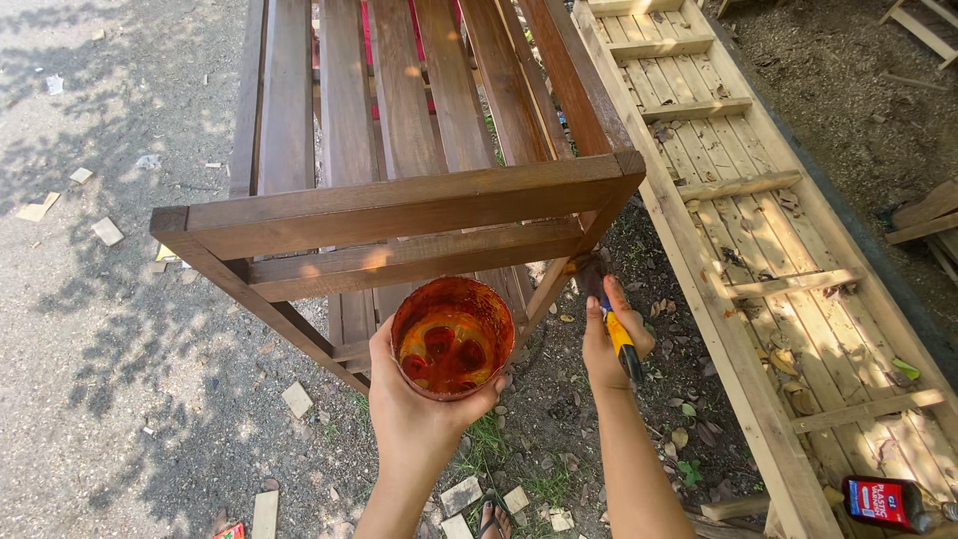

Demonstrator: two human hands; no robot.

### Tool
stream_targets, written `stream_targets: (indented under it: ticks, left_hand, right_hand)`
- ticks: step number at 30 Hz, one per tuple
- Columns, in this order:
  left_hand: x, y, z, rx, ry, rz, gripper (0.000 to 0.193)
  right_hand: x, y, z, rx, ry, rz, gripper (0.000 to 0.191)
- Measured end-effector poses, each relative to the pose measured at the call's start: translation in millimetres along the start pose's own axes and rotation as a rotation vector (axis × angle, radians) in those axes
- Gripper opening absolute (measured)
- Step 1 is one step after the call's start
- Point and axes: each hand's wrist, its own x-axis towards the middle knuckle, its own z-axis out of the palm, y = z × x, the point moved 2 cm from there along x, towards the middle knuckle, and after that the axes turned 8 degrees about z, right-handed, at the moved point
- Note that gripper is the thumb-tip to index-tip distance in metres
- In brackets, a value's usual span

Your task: The person paints a wooden slatted bench with reddish-brown paint using a brush. They repeatedly dip the brush into a container and apply paint to the slats and frame, working around the bench to cover multiple sides.

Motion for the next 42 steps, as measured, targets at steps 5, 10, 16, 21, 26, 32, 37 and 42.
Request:
stream_targets:
  ticks: [5,10,16,21,26,32,37,42]
  left_hand:
    - [-0.5,0.7,-3.4,-0.065,-0.003,-0.012,0.103]
    - [4.0,3.8,-5.8,-0.091,-0.004,0.008,0.102]
    - [15.0,12.2,-6.1,-0.095,-0.018,-0.009,0.1]
    - [7.9,17.6,-9.9,0.003,0.012,0.024,0.099]
    - [-0.1,16.1,-25.3,-0.042,0.019,-0.037,0.099]
    - [9.2,21.4,-37.7,-0.033,0.061,-0.017,0.098]
    - [19.1,32.3,-61.8,-0.028,0.007,-0.069,0.102]
    - [19.7,36.9,-103.4,-0.013,0.0,-0.044,0.102]
  right_hand:
    - [-31.5,11.4,16.1,-0.147,-0.256,0.102,0.034]
    - [-2.4,-11.9,-5.6,0.048,-0.148,0.05,0.033]
    - [20.9,-42.0,-20.6,0.097,-0.036,-0.113,0.034]
    - [-21.4,-28.0,24.3,0.062,-0.212,0.003,0.034]
    - [-21.3,-29.4,27.2,0.078,-0.264,0.113,0.036]
    - [36.2,-74.7,-28.7,0.14,-0.018,-0.033,0.036]
    - [39.1,-95.9,-32.7,0.178,0.118,0.032,0.038]
    - [-12.5,-122.3,33.4,0.187,0.051,0.205,0.038]
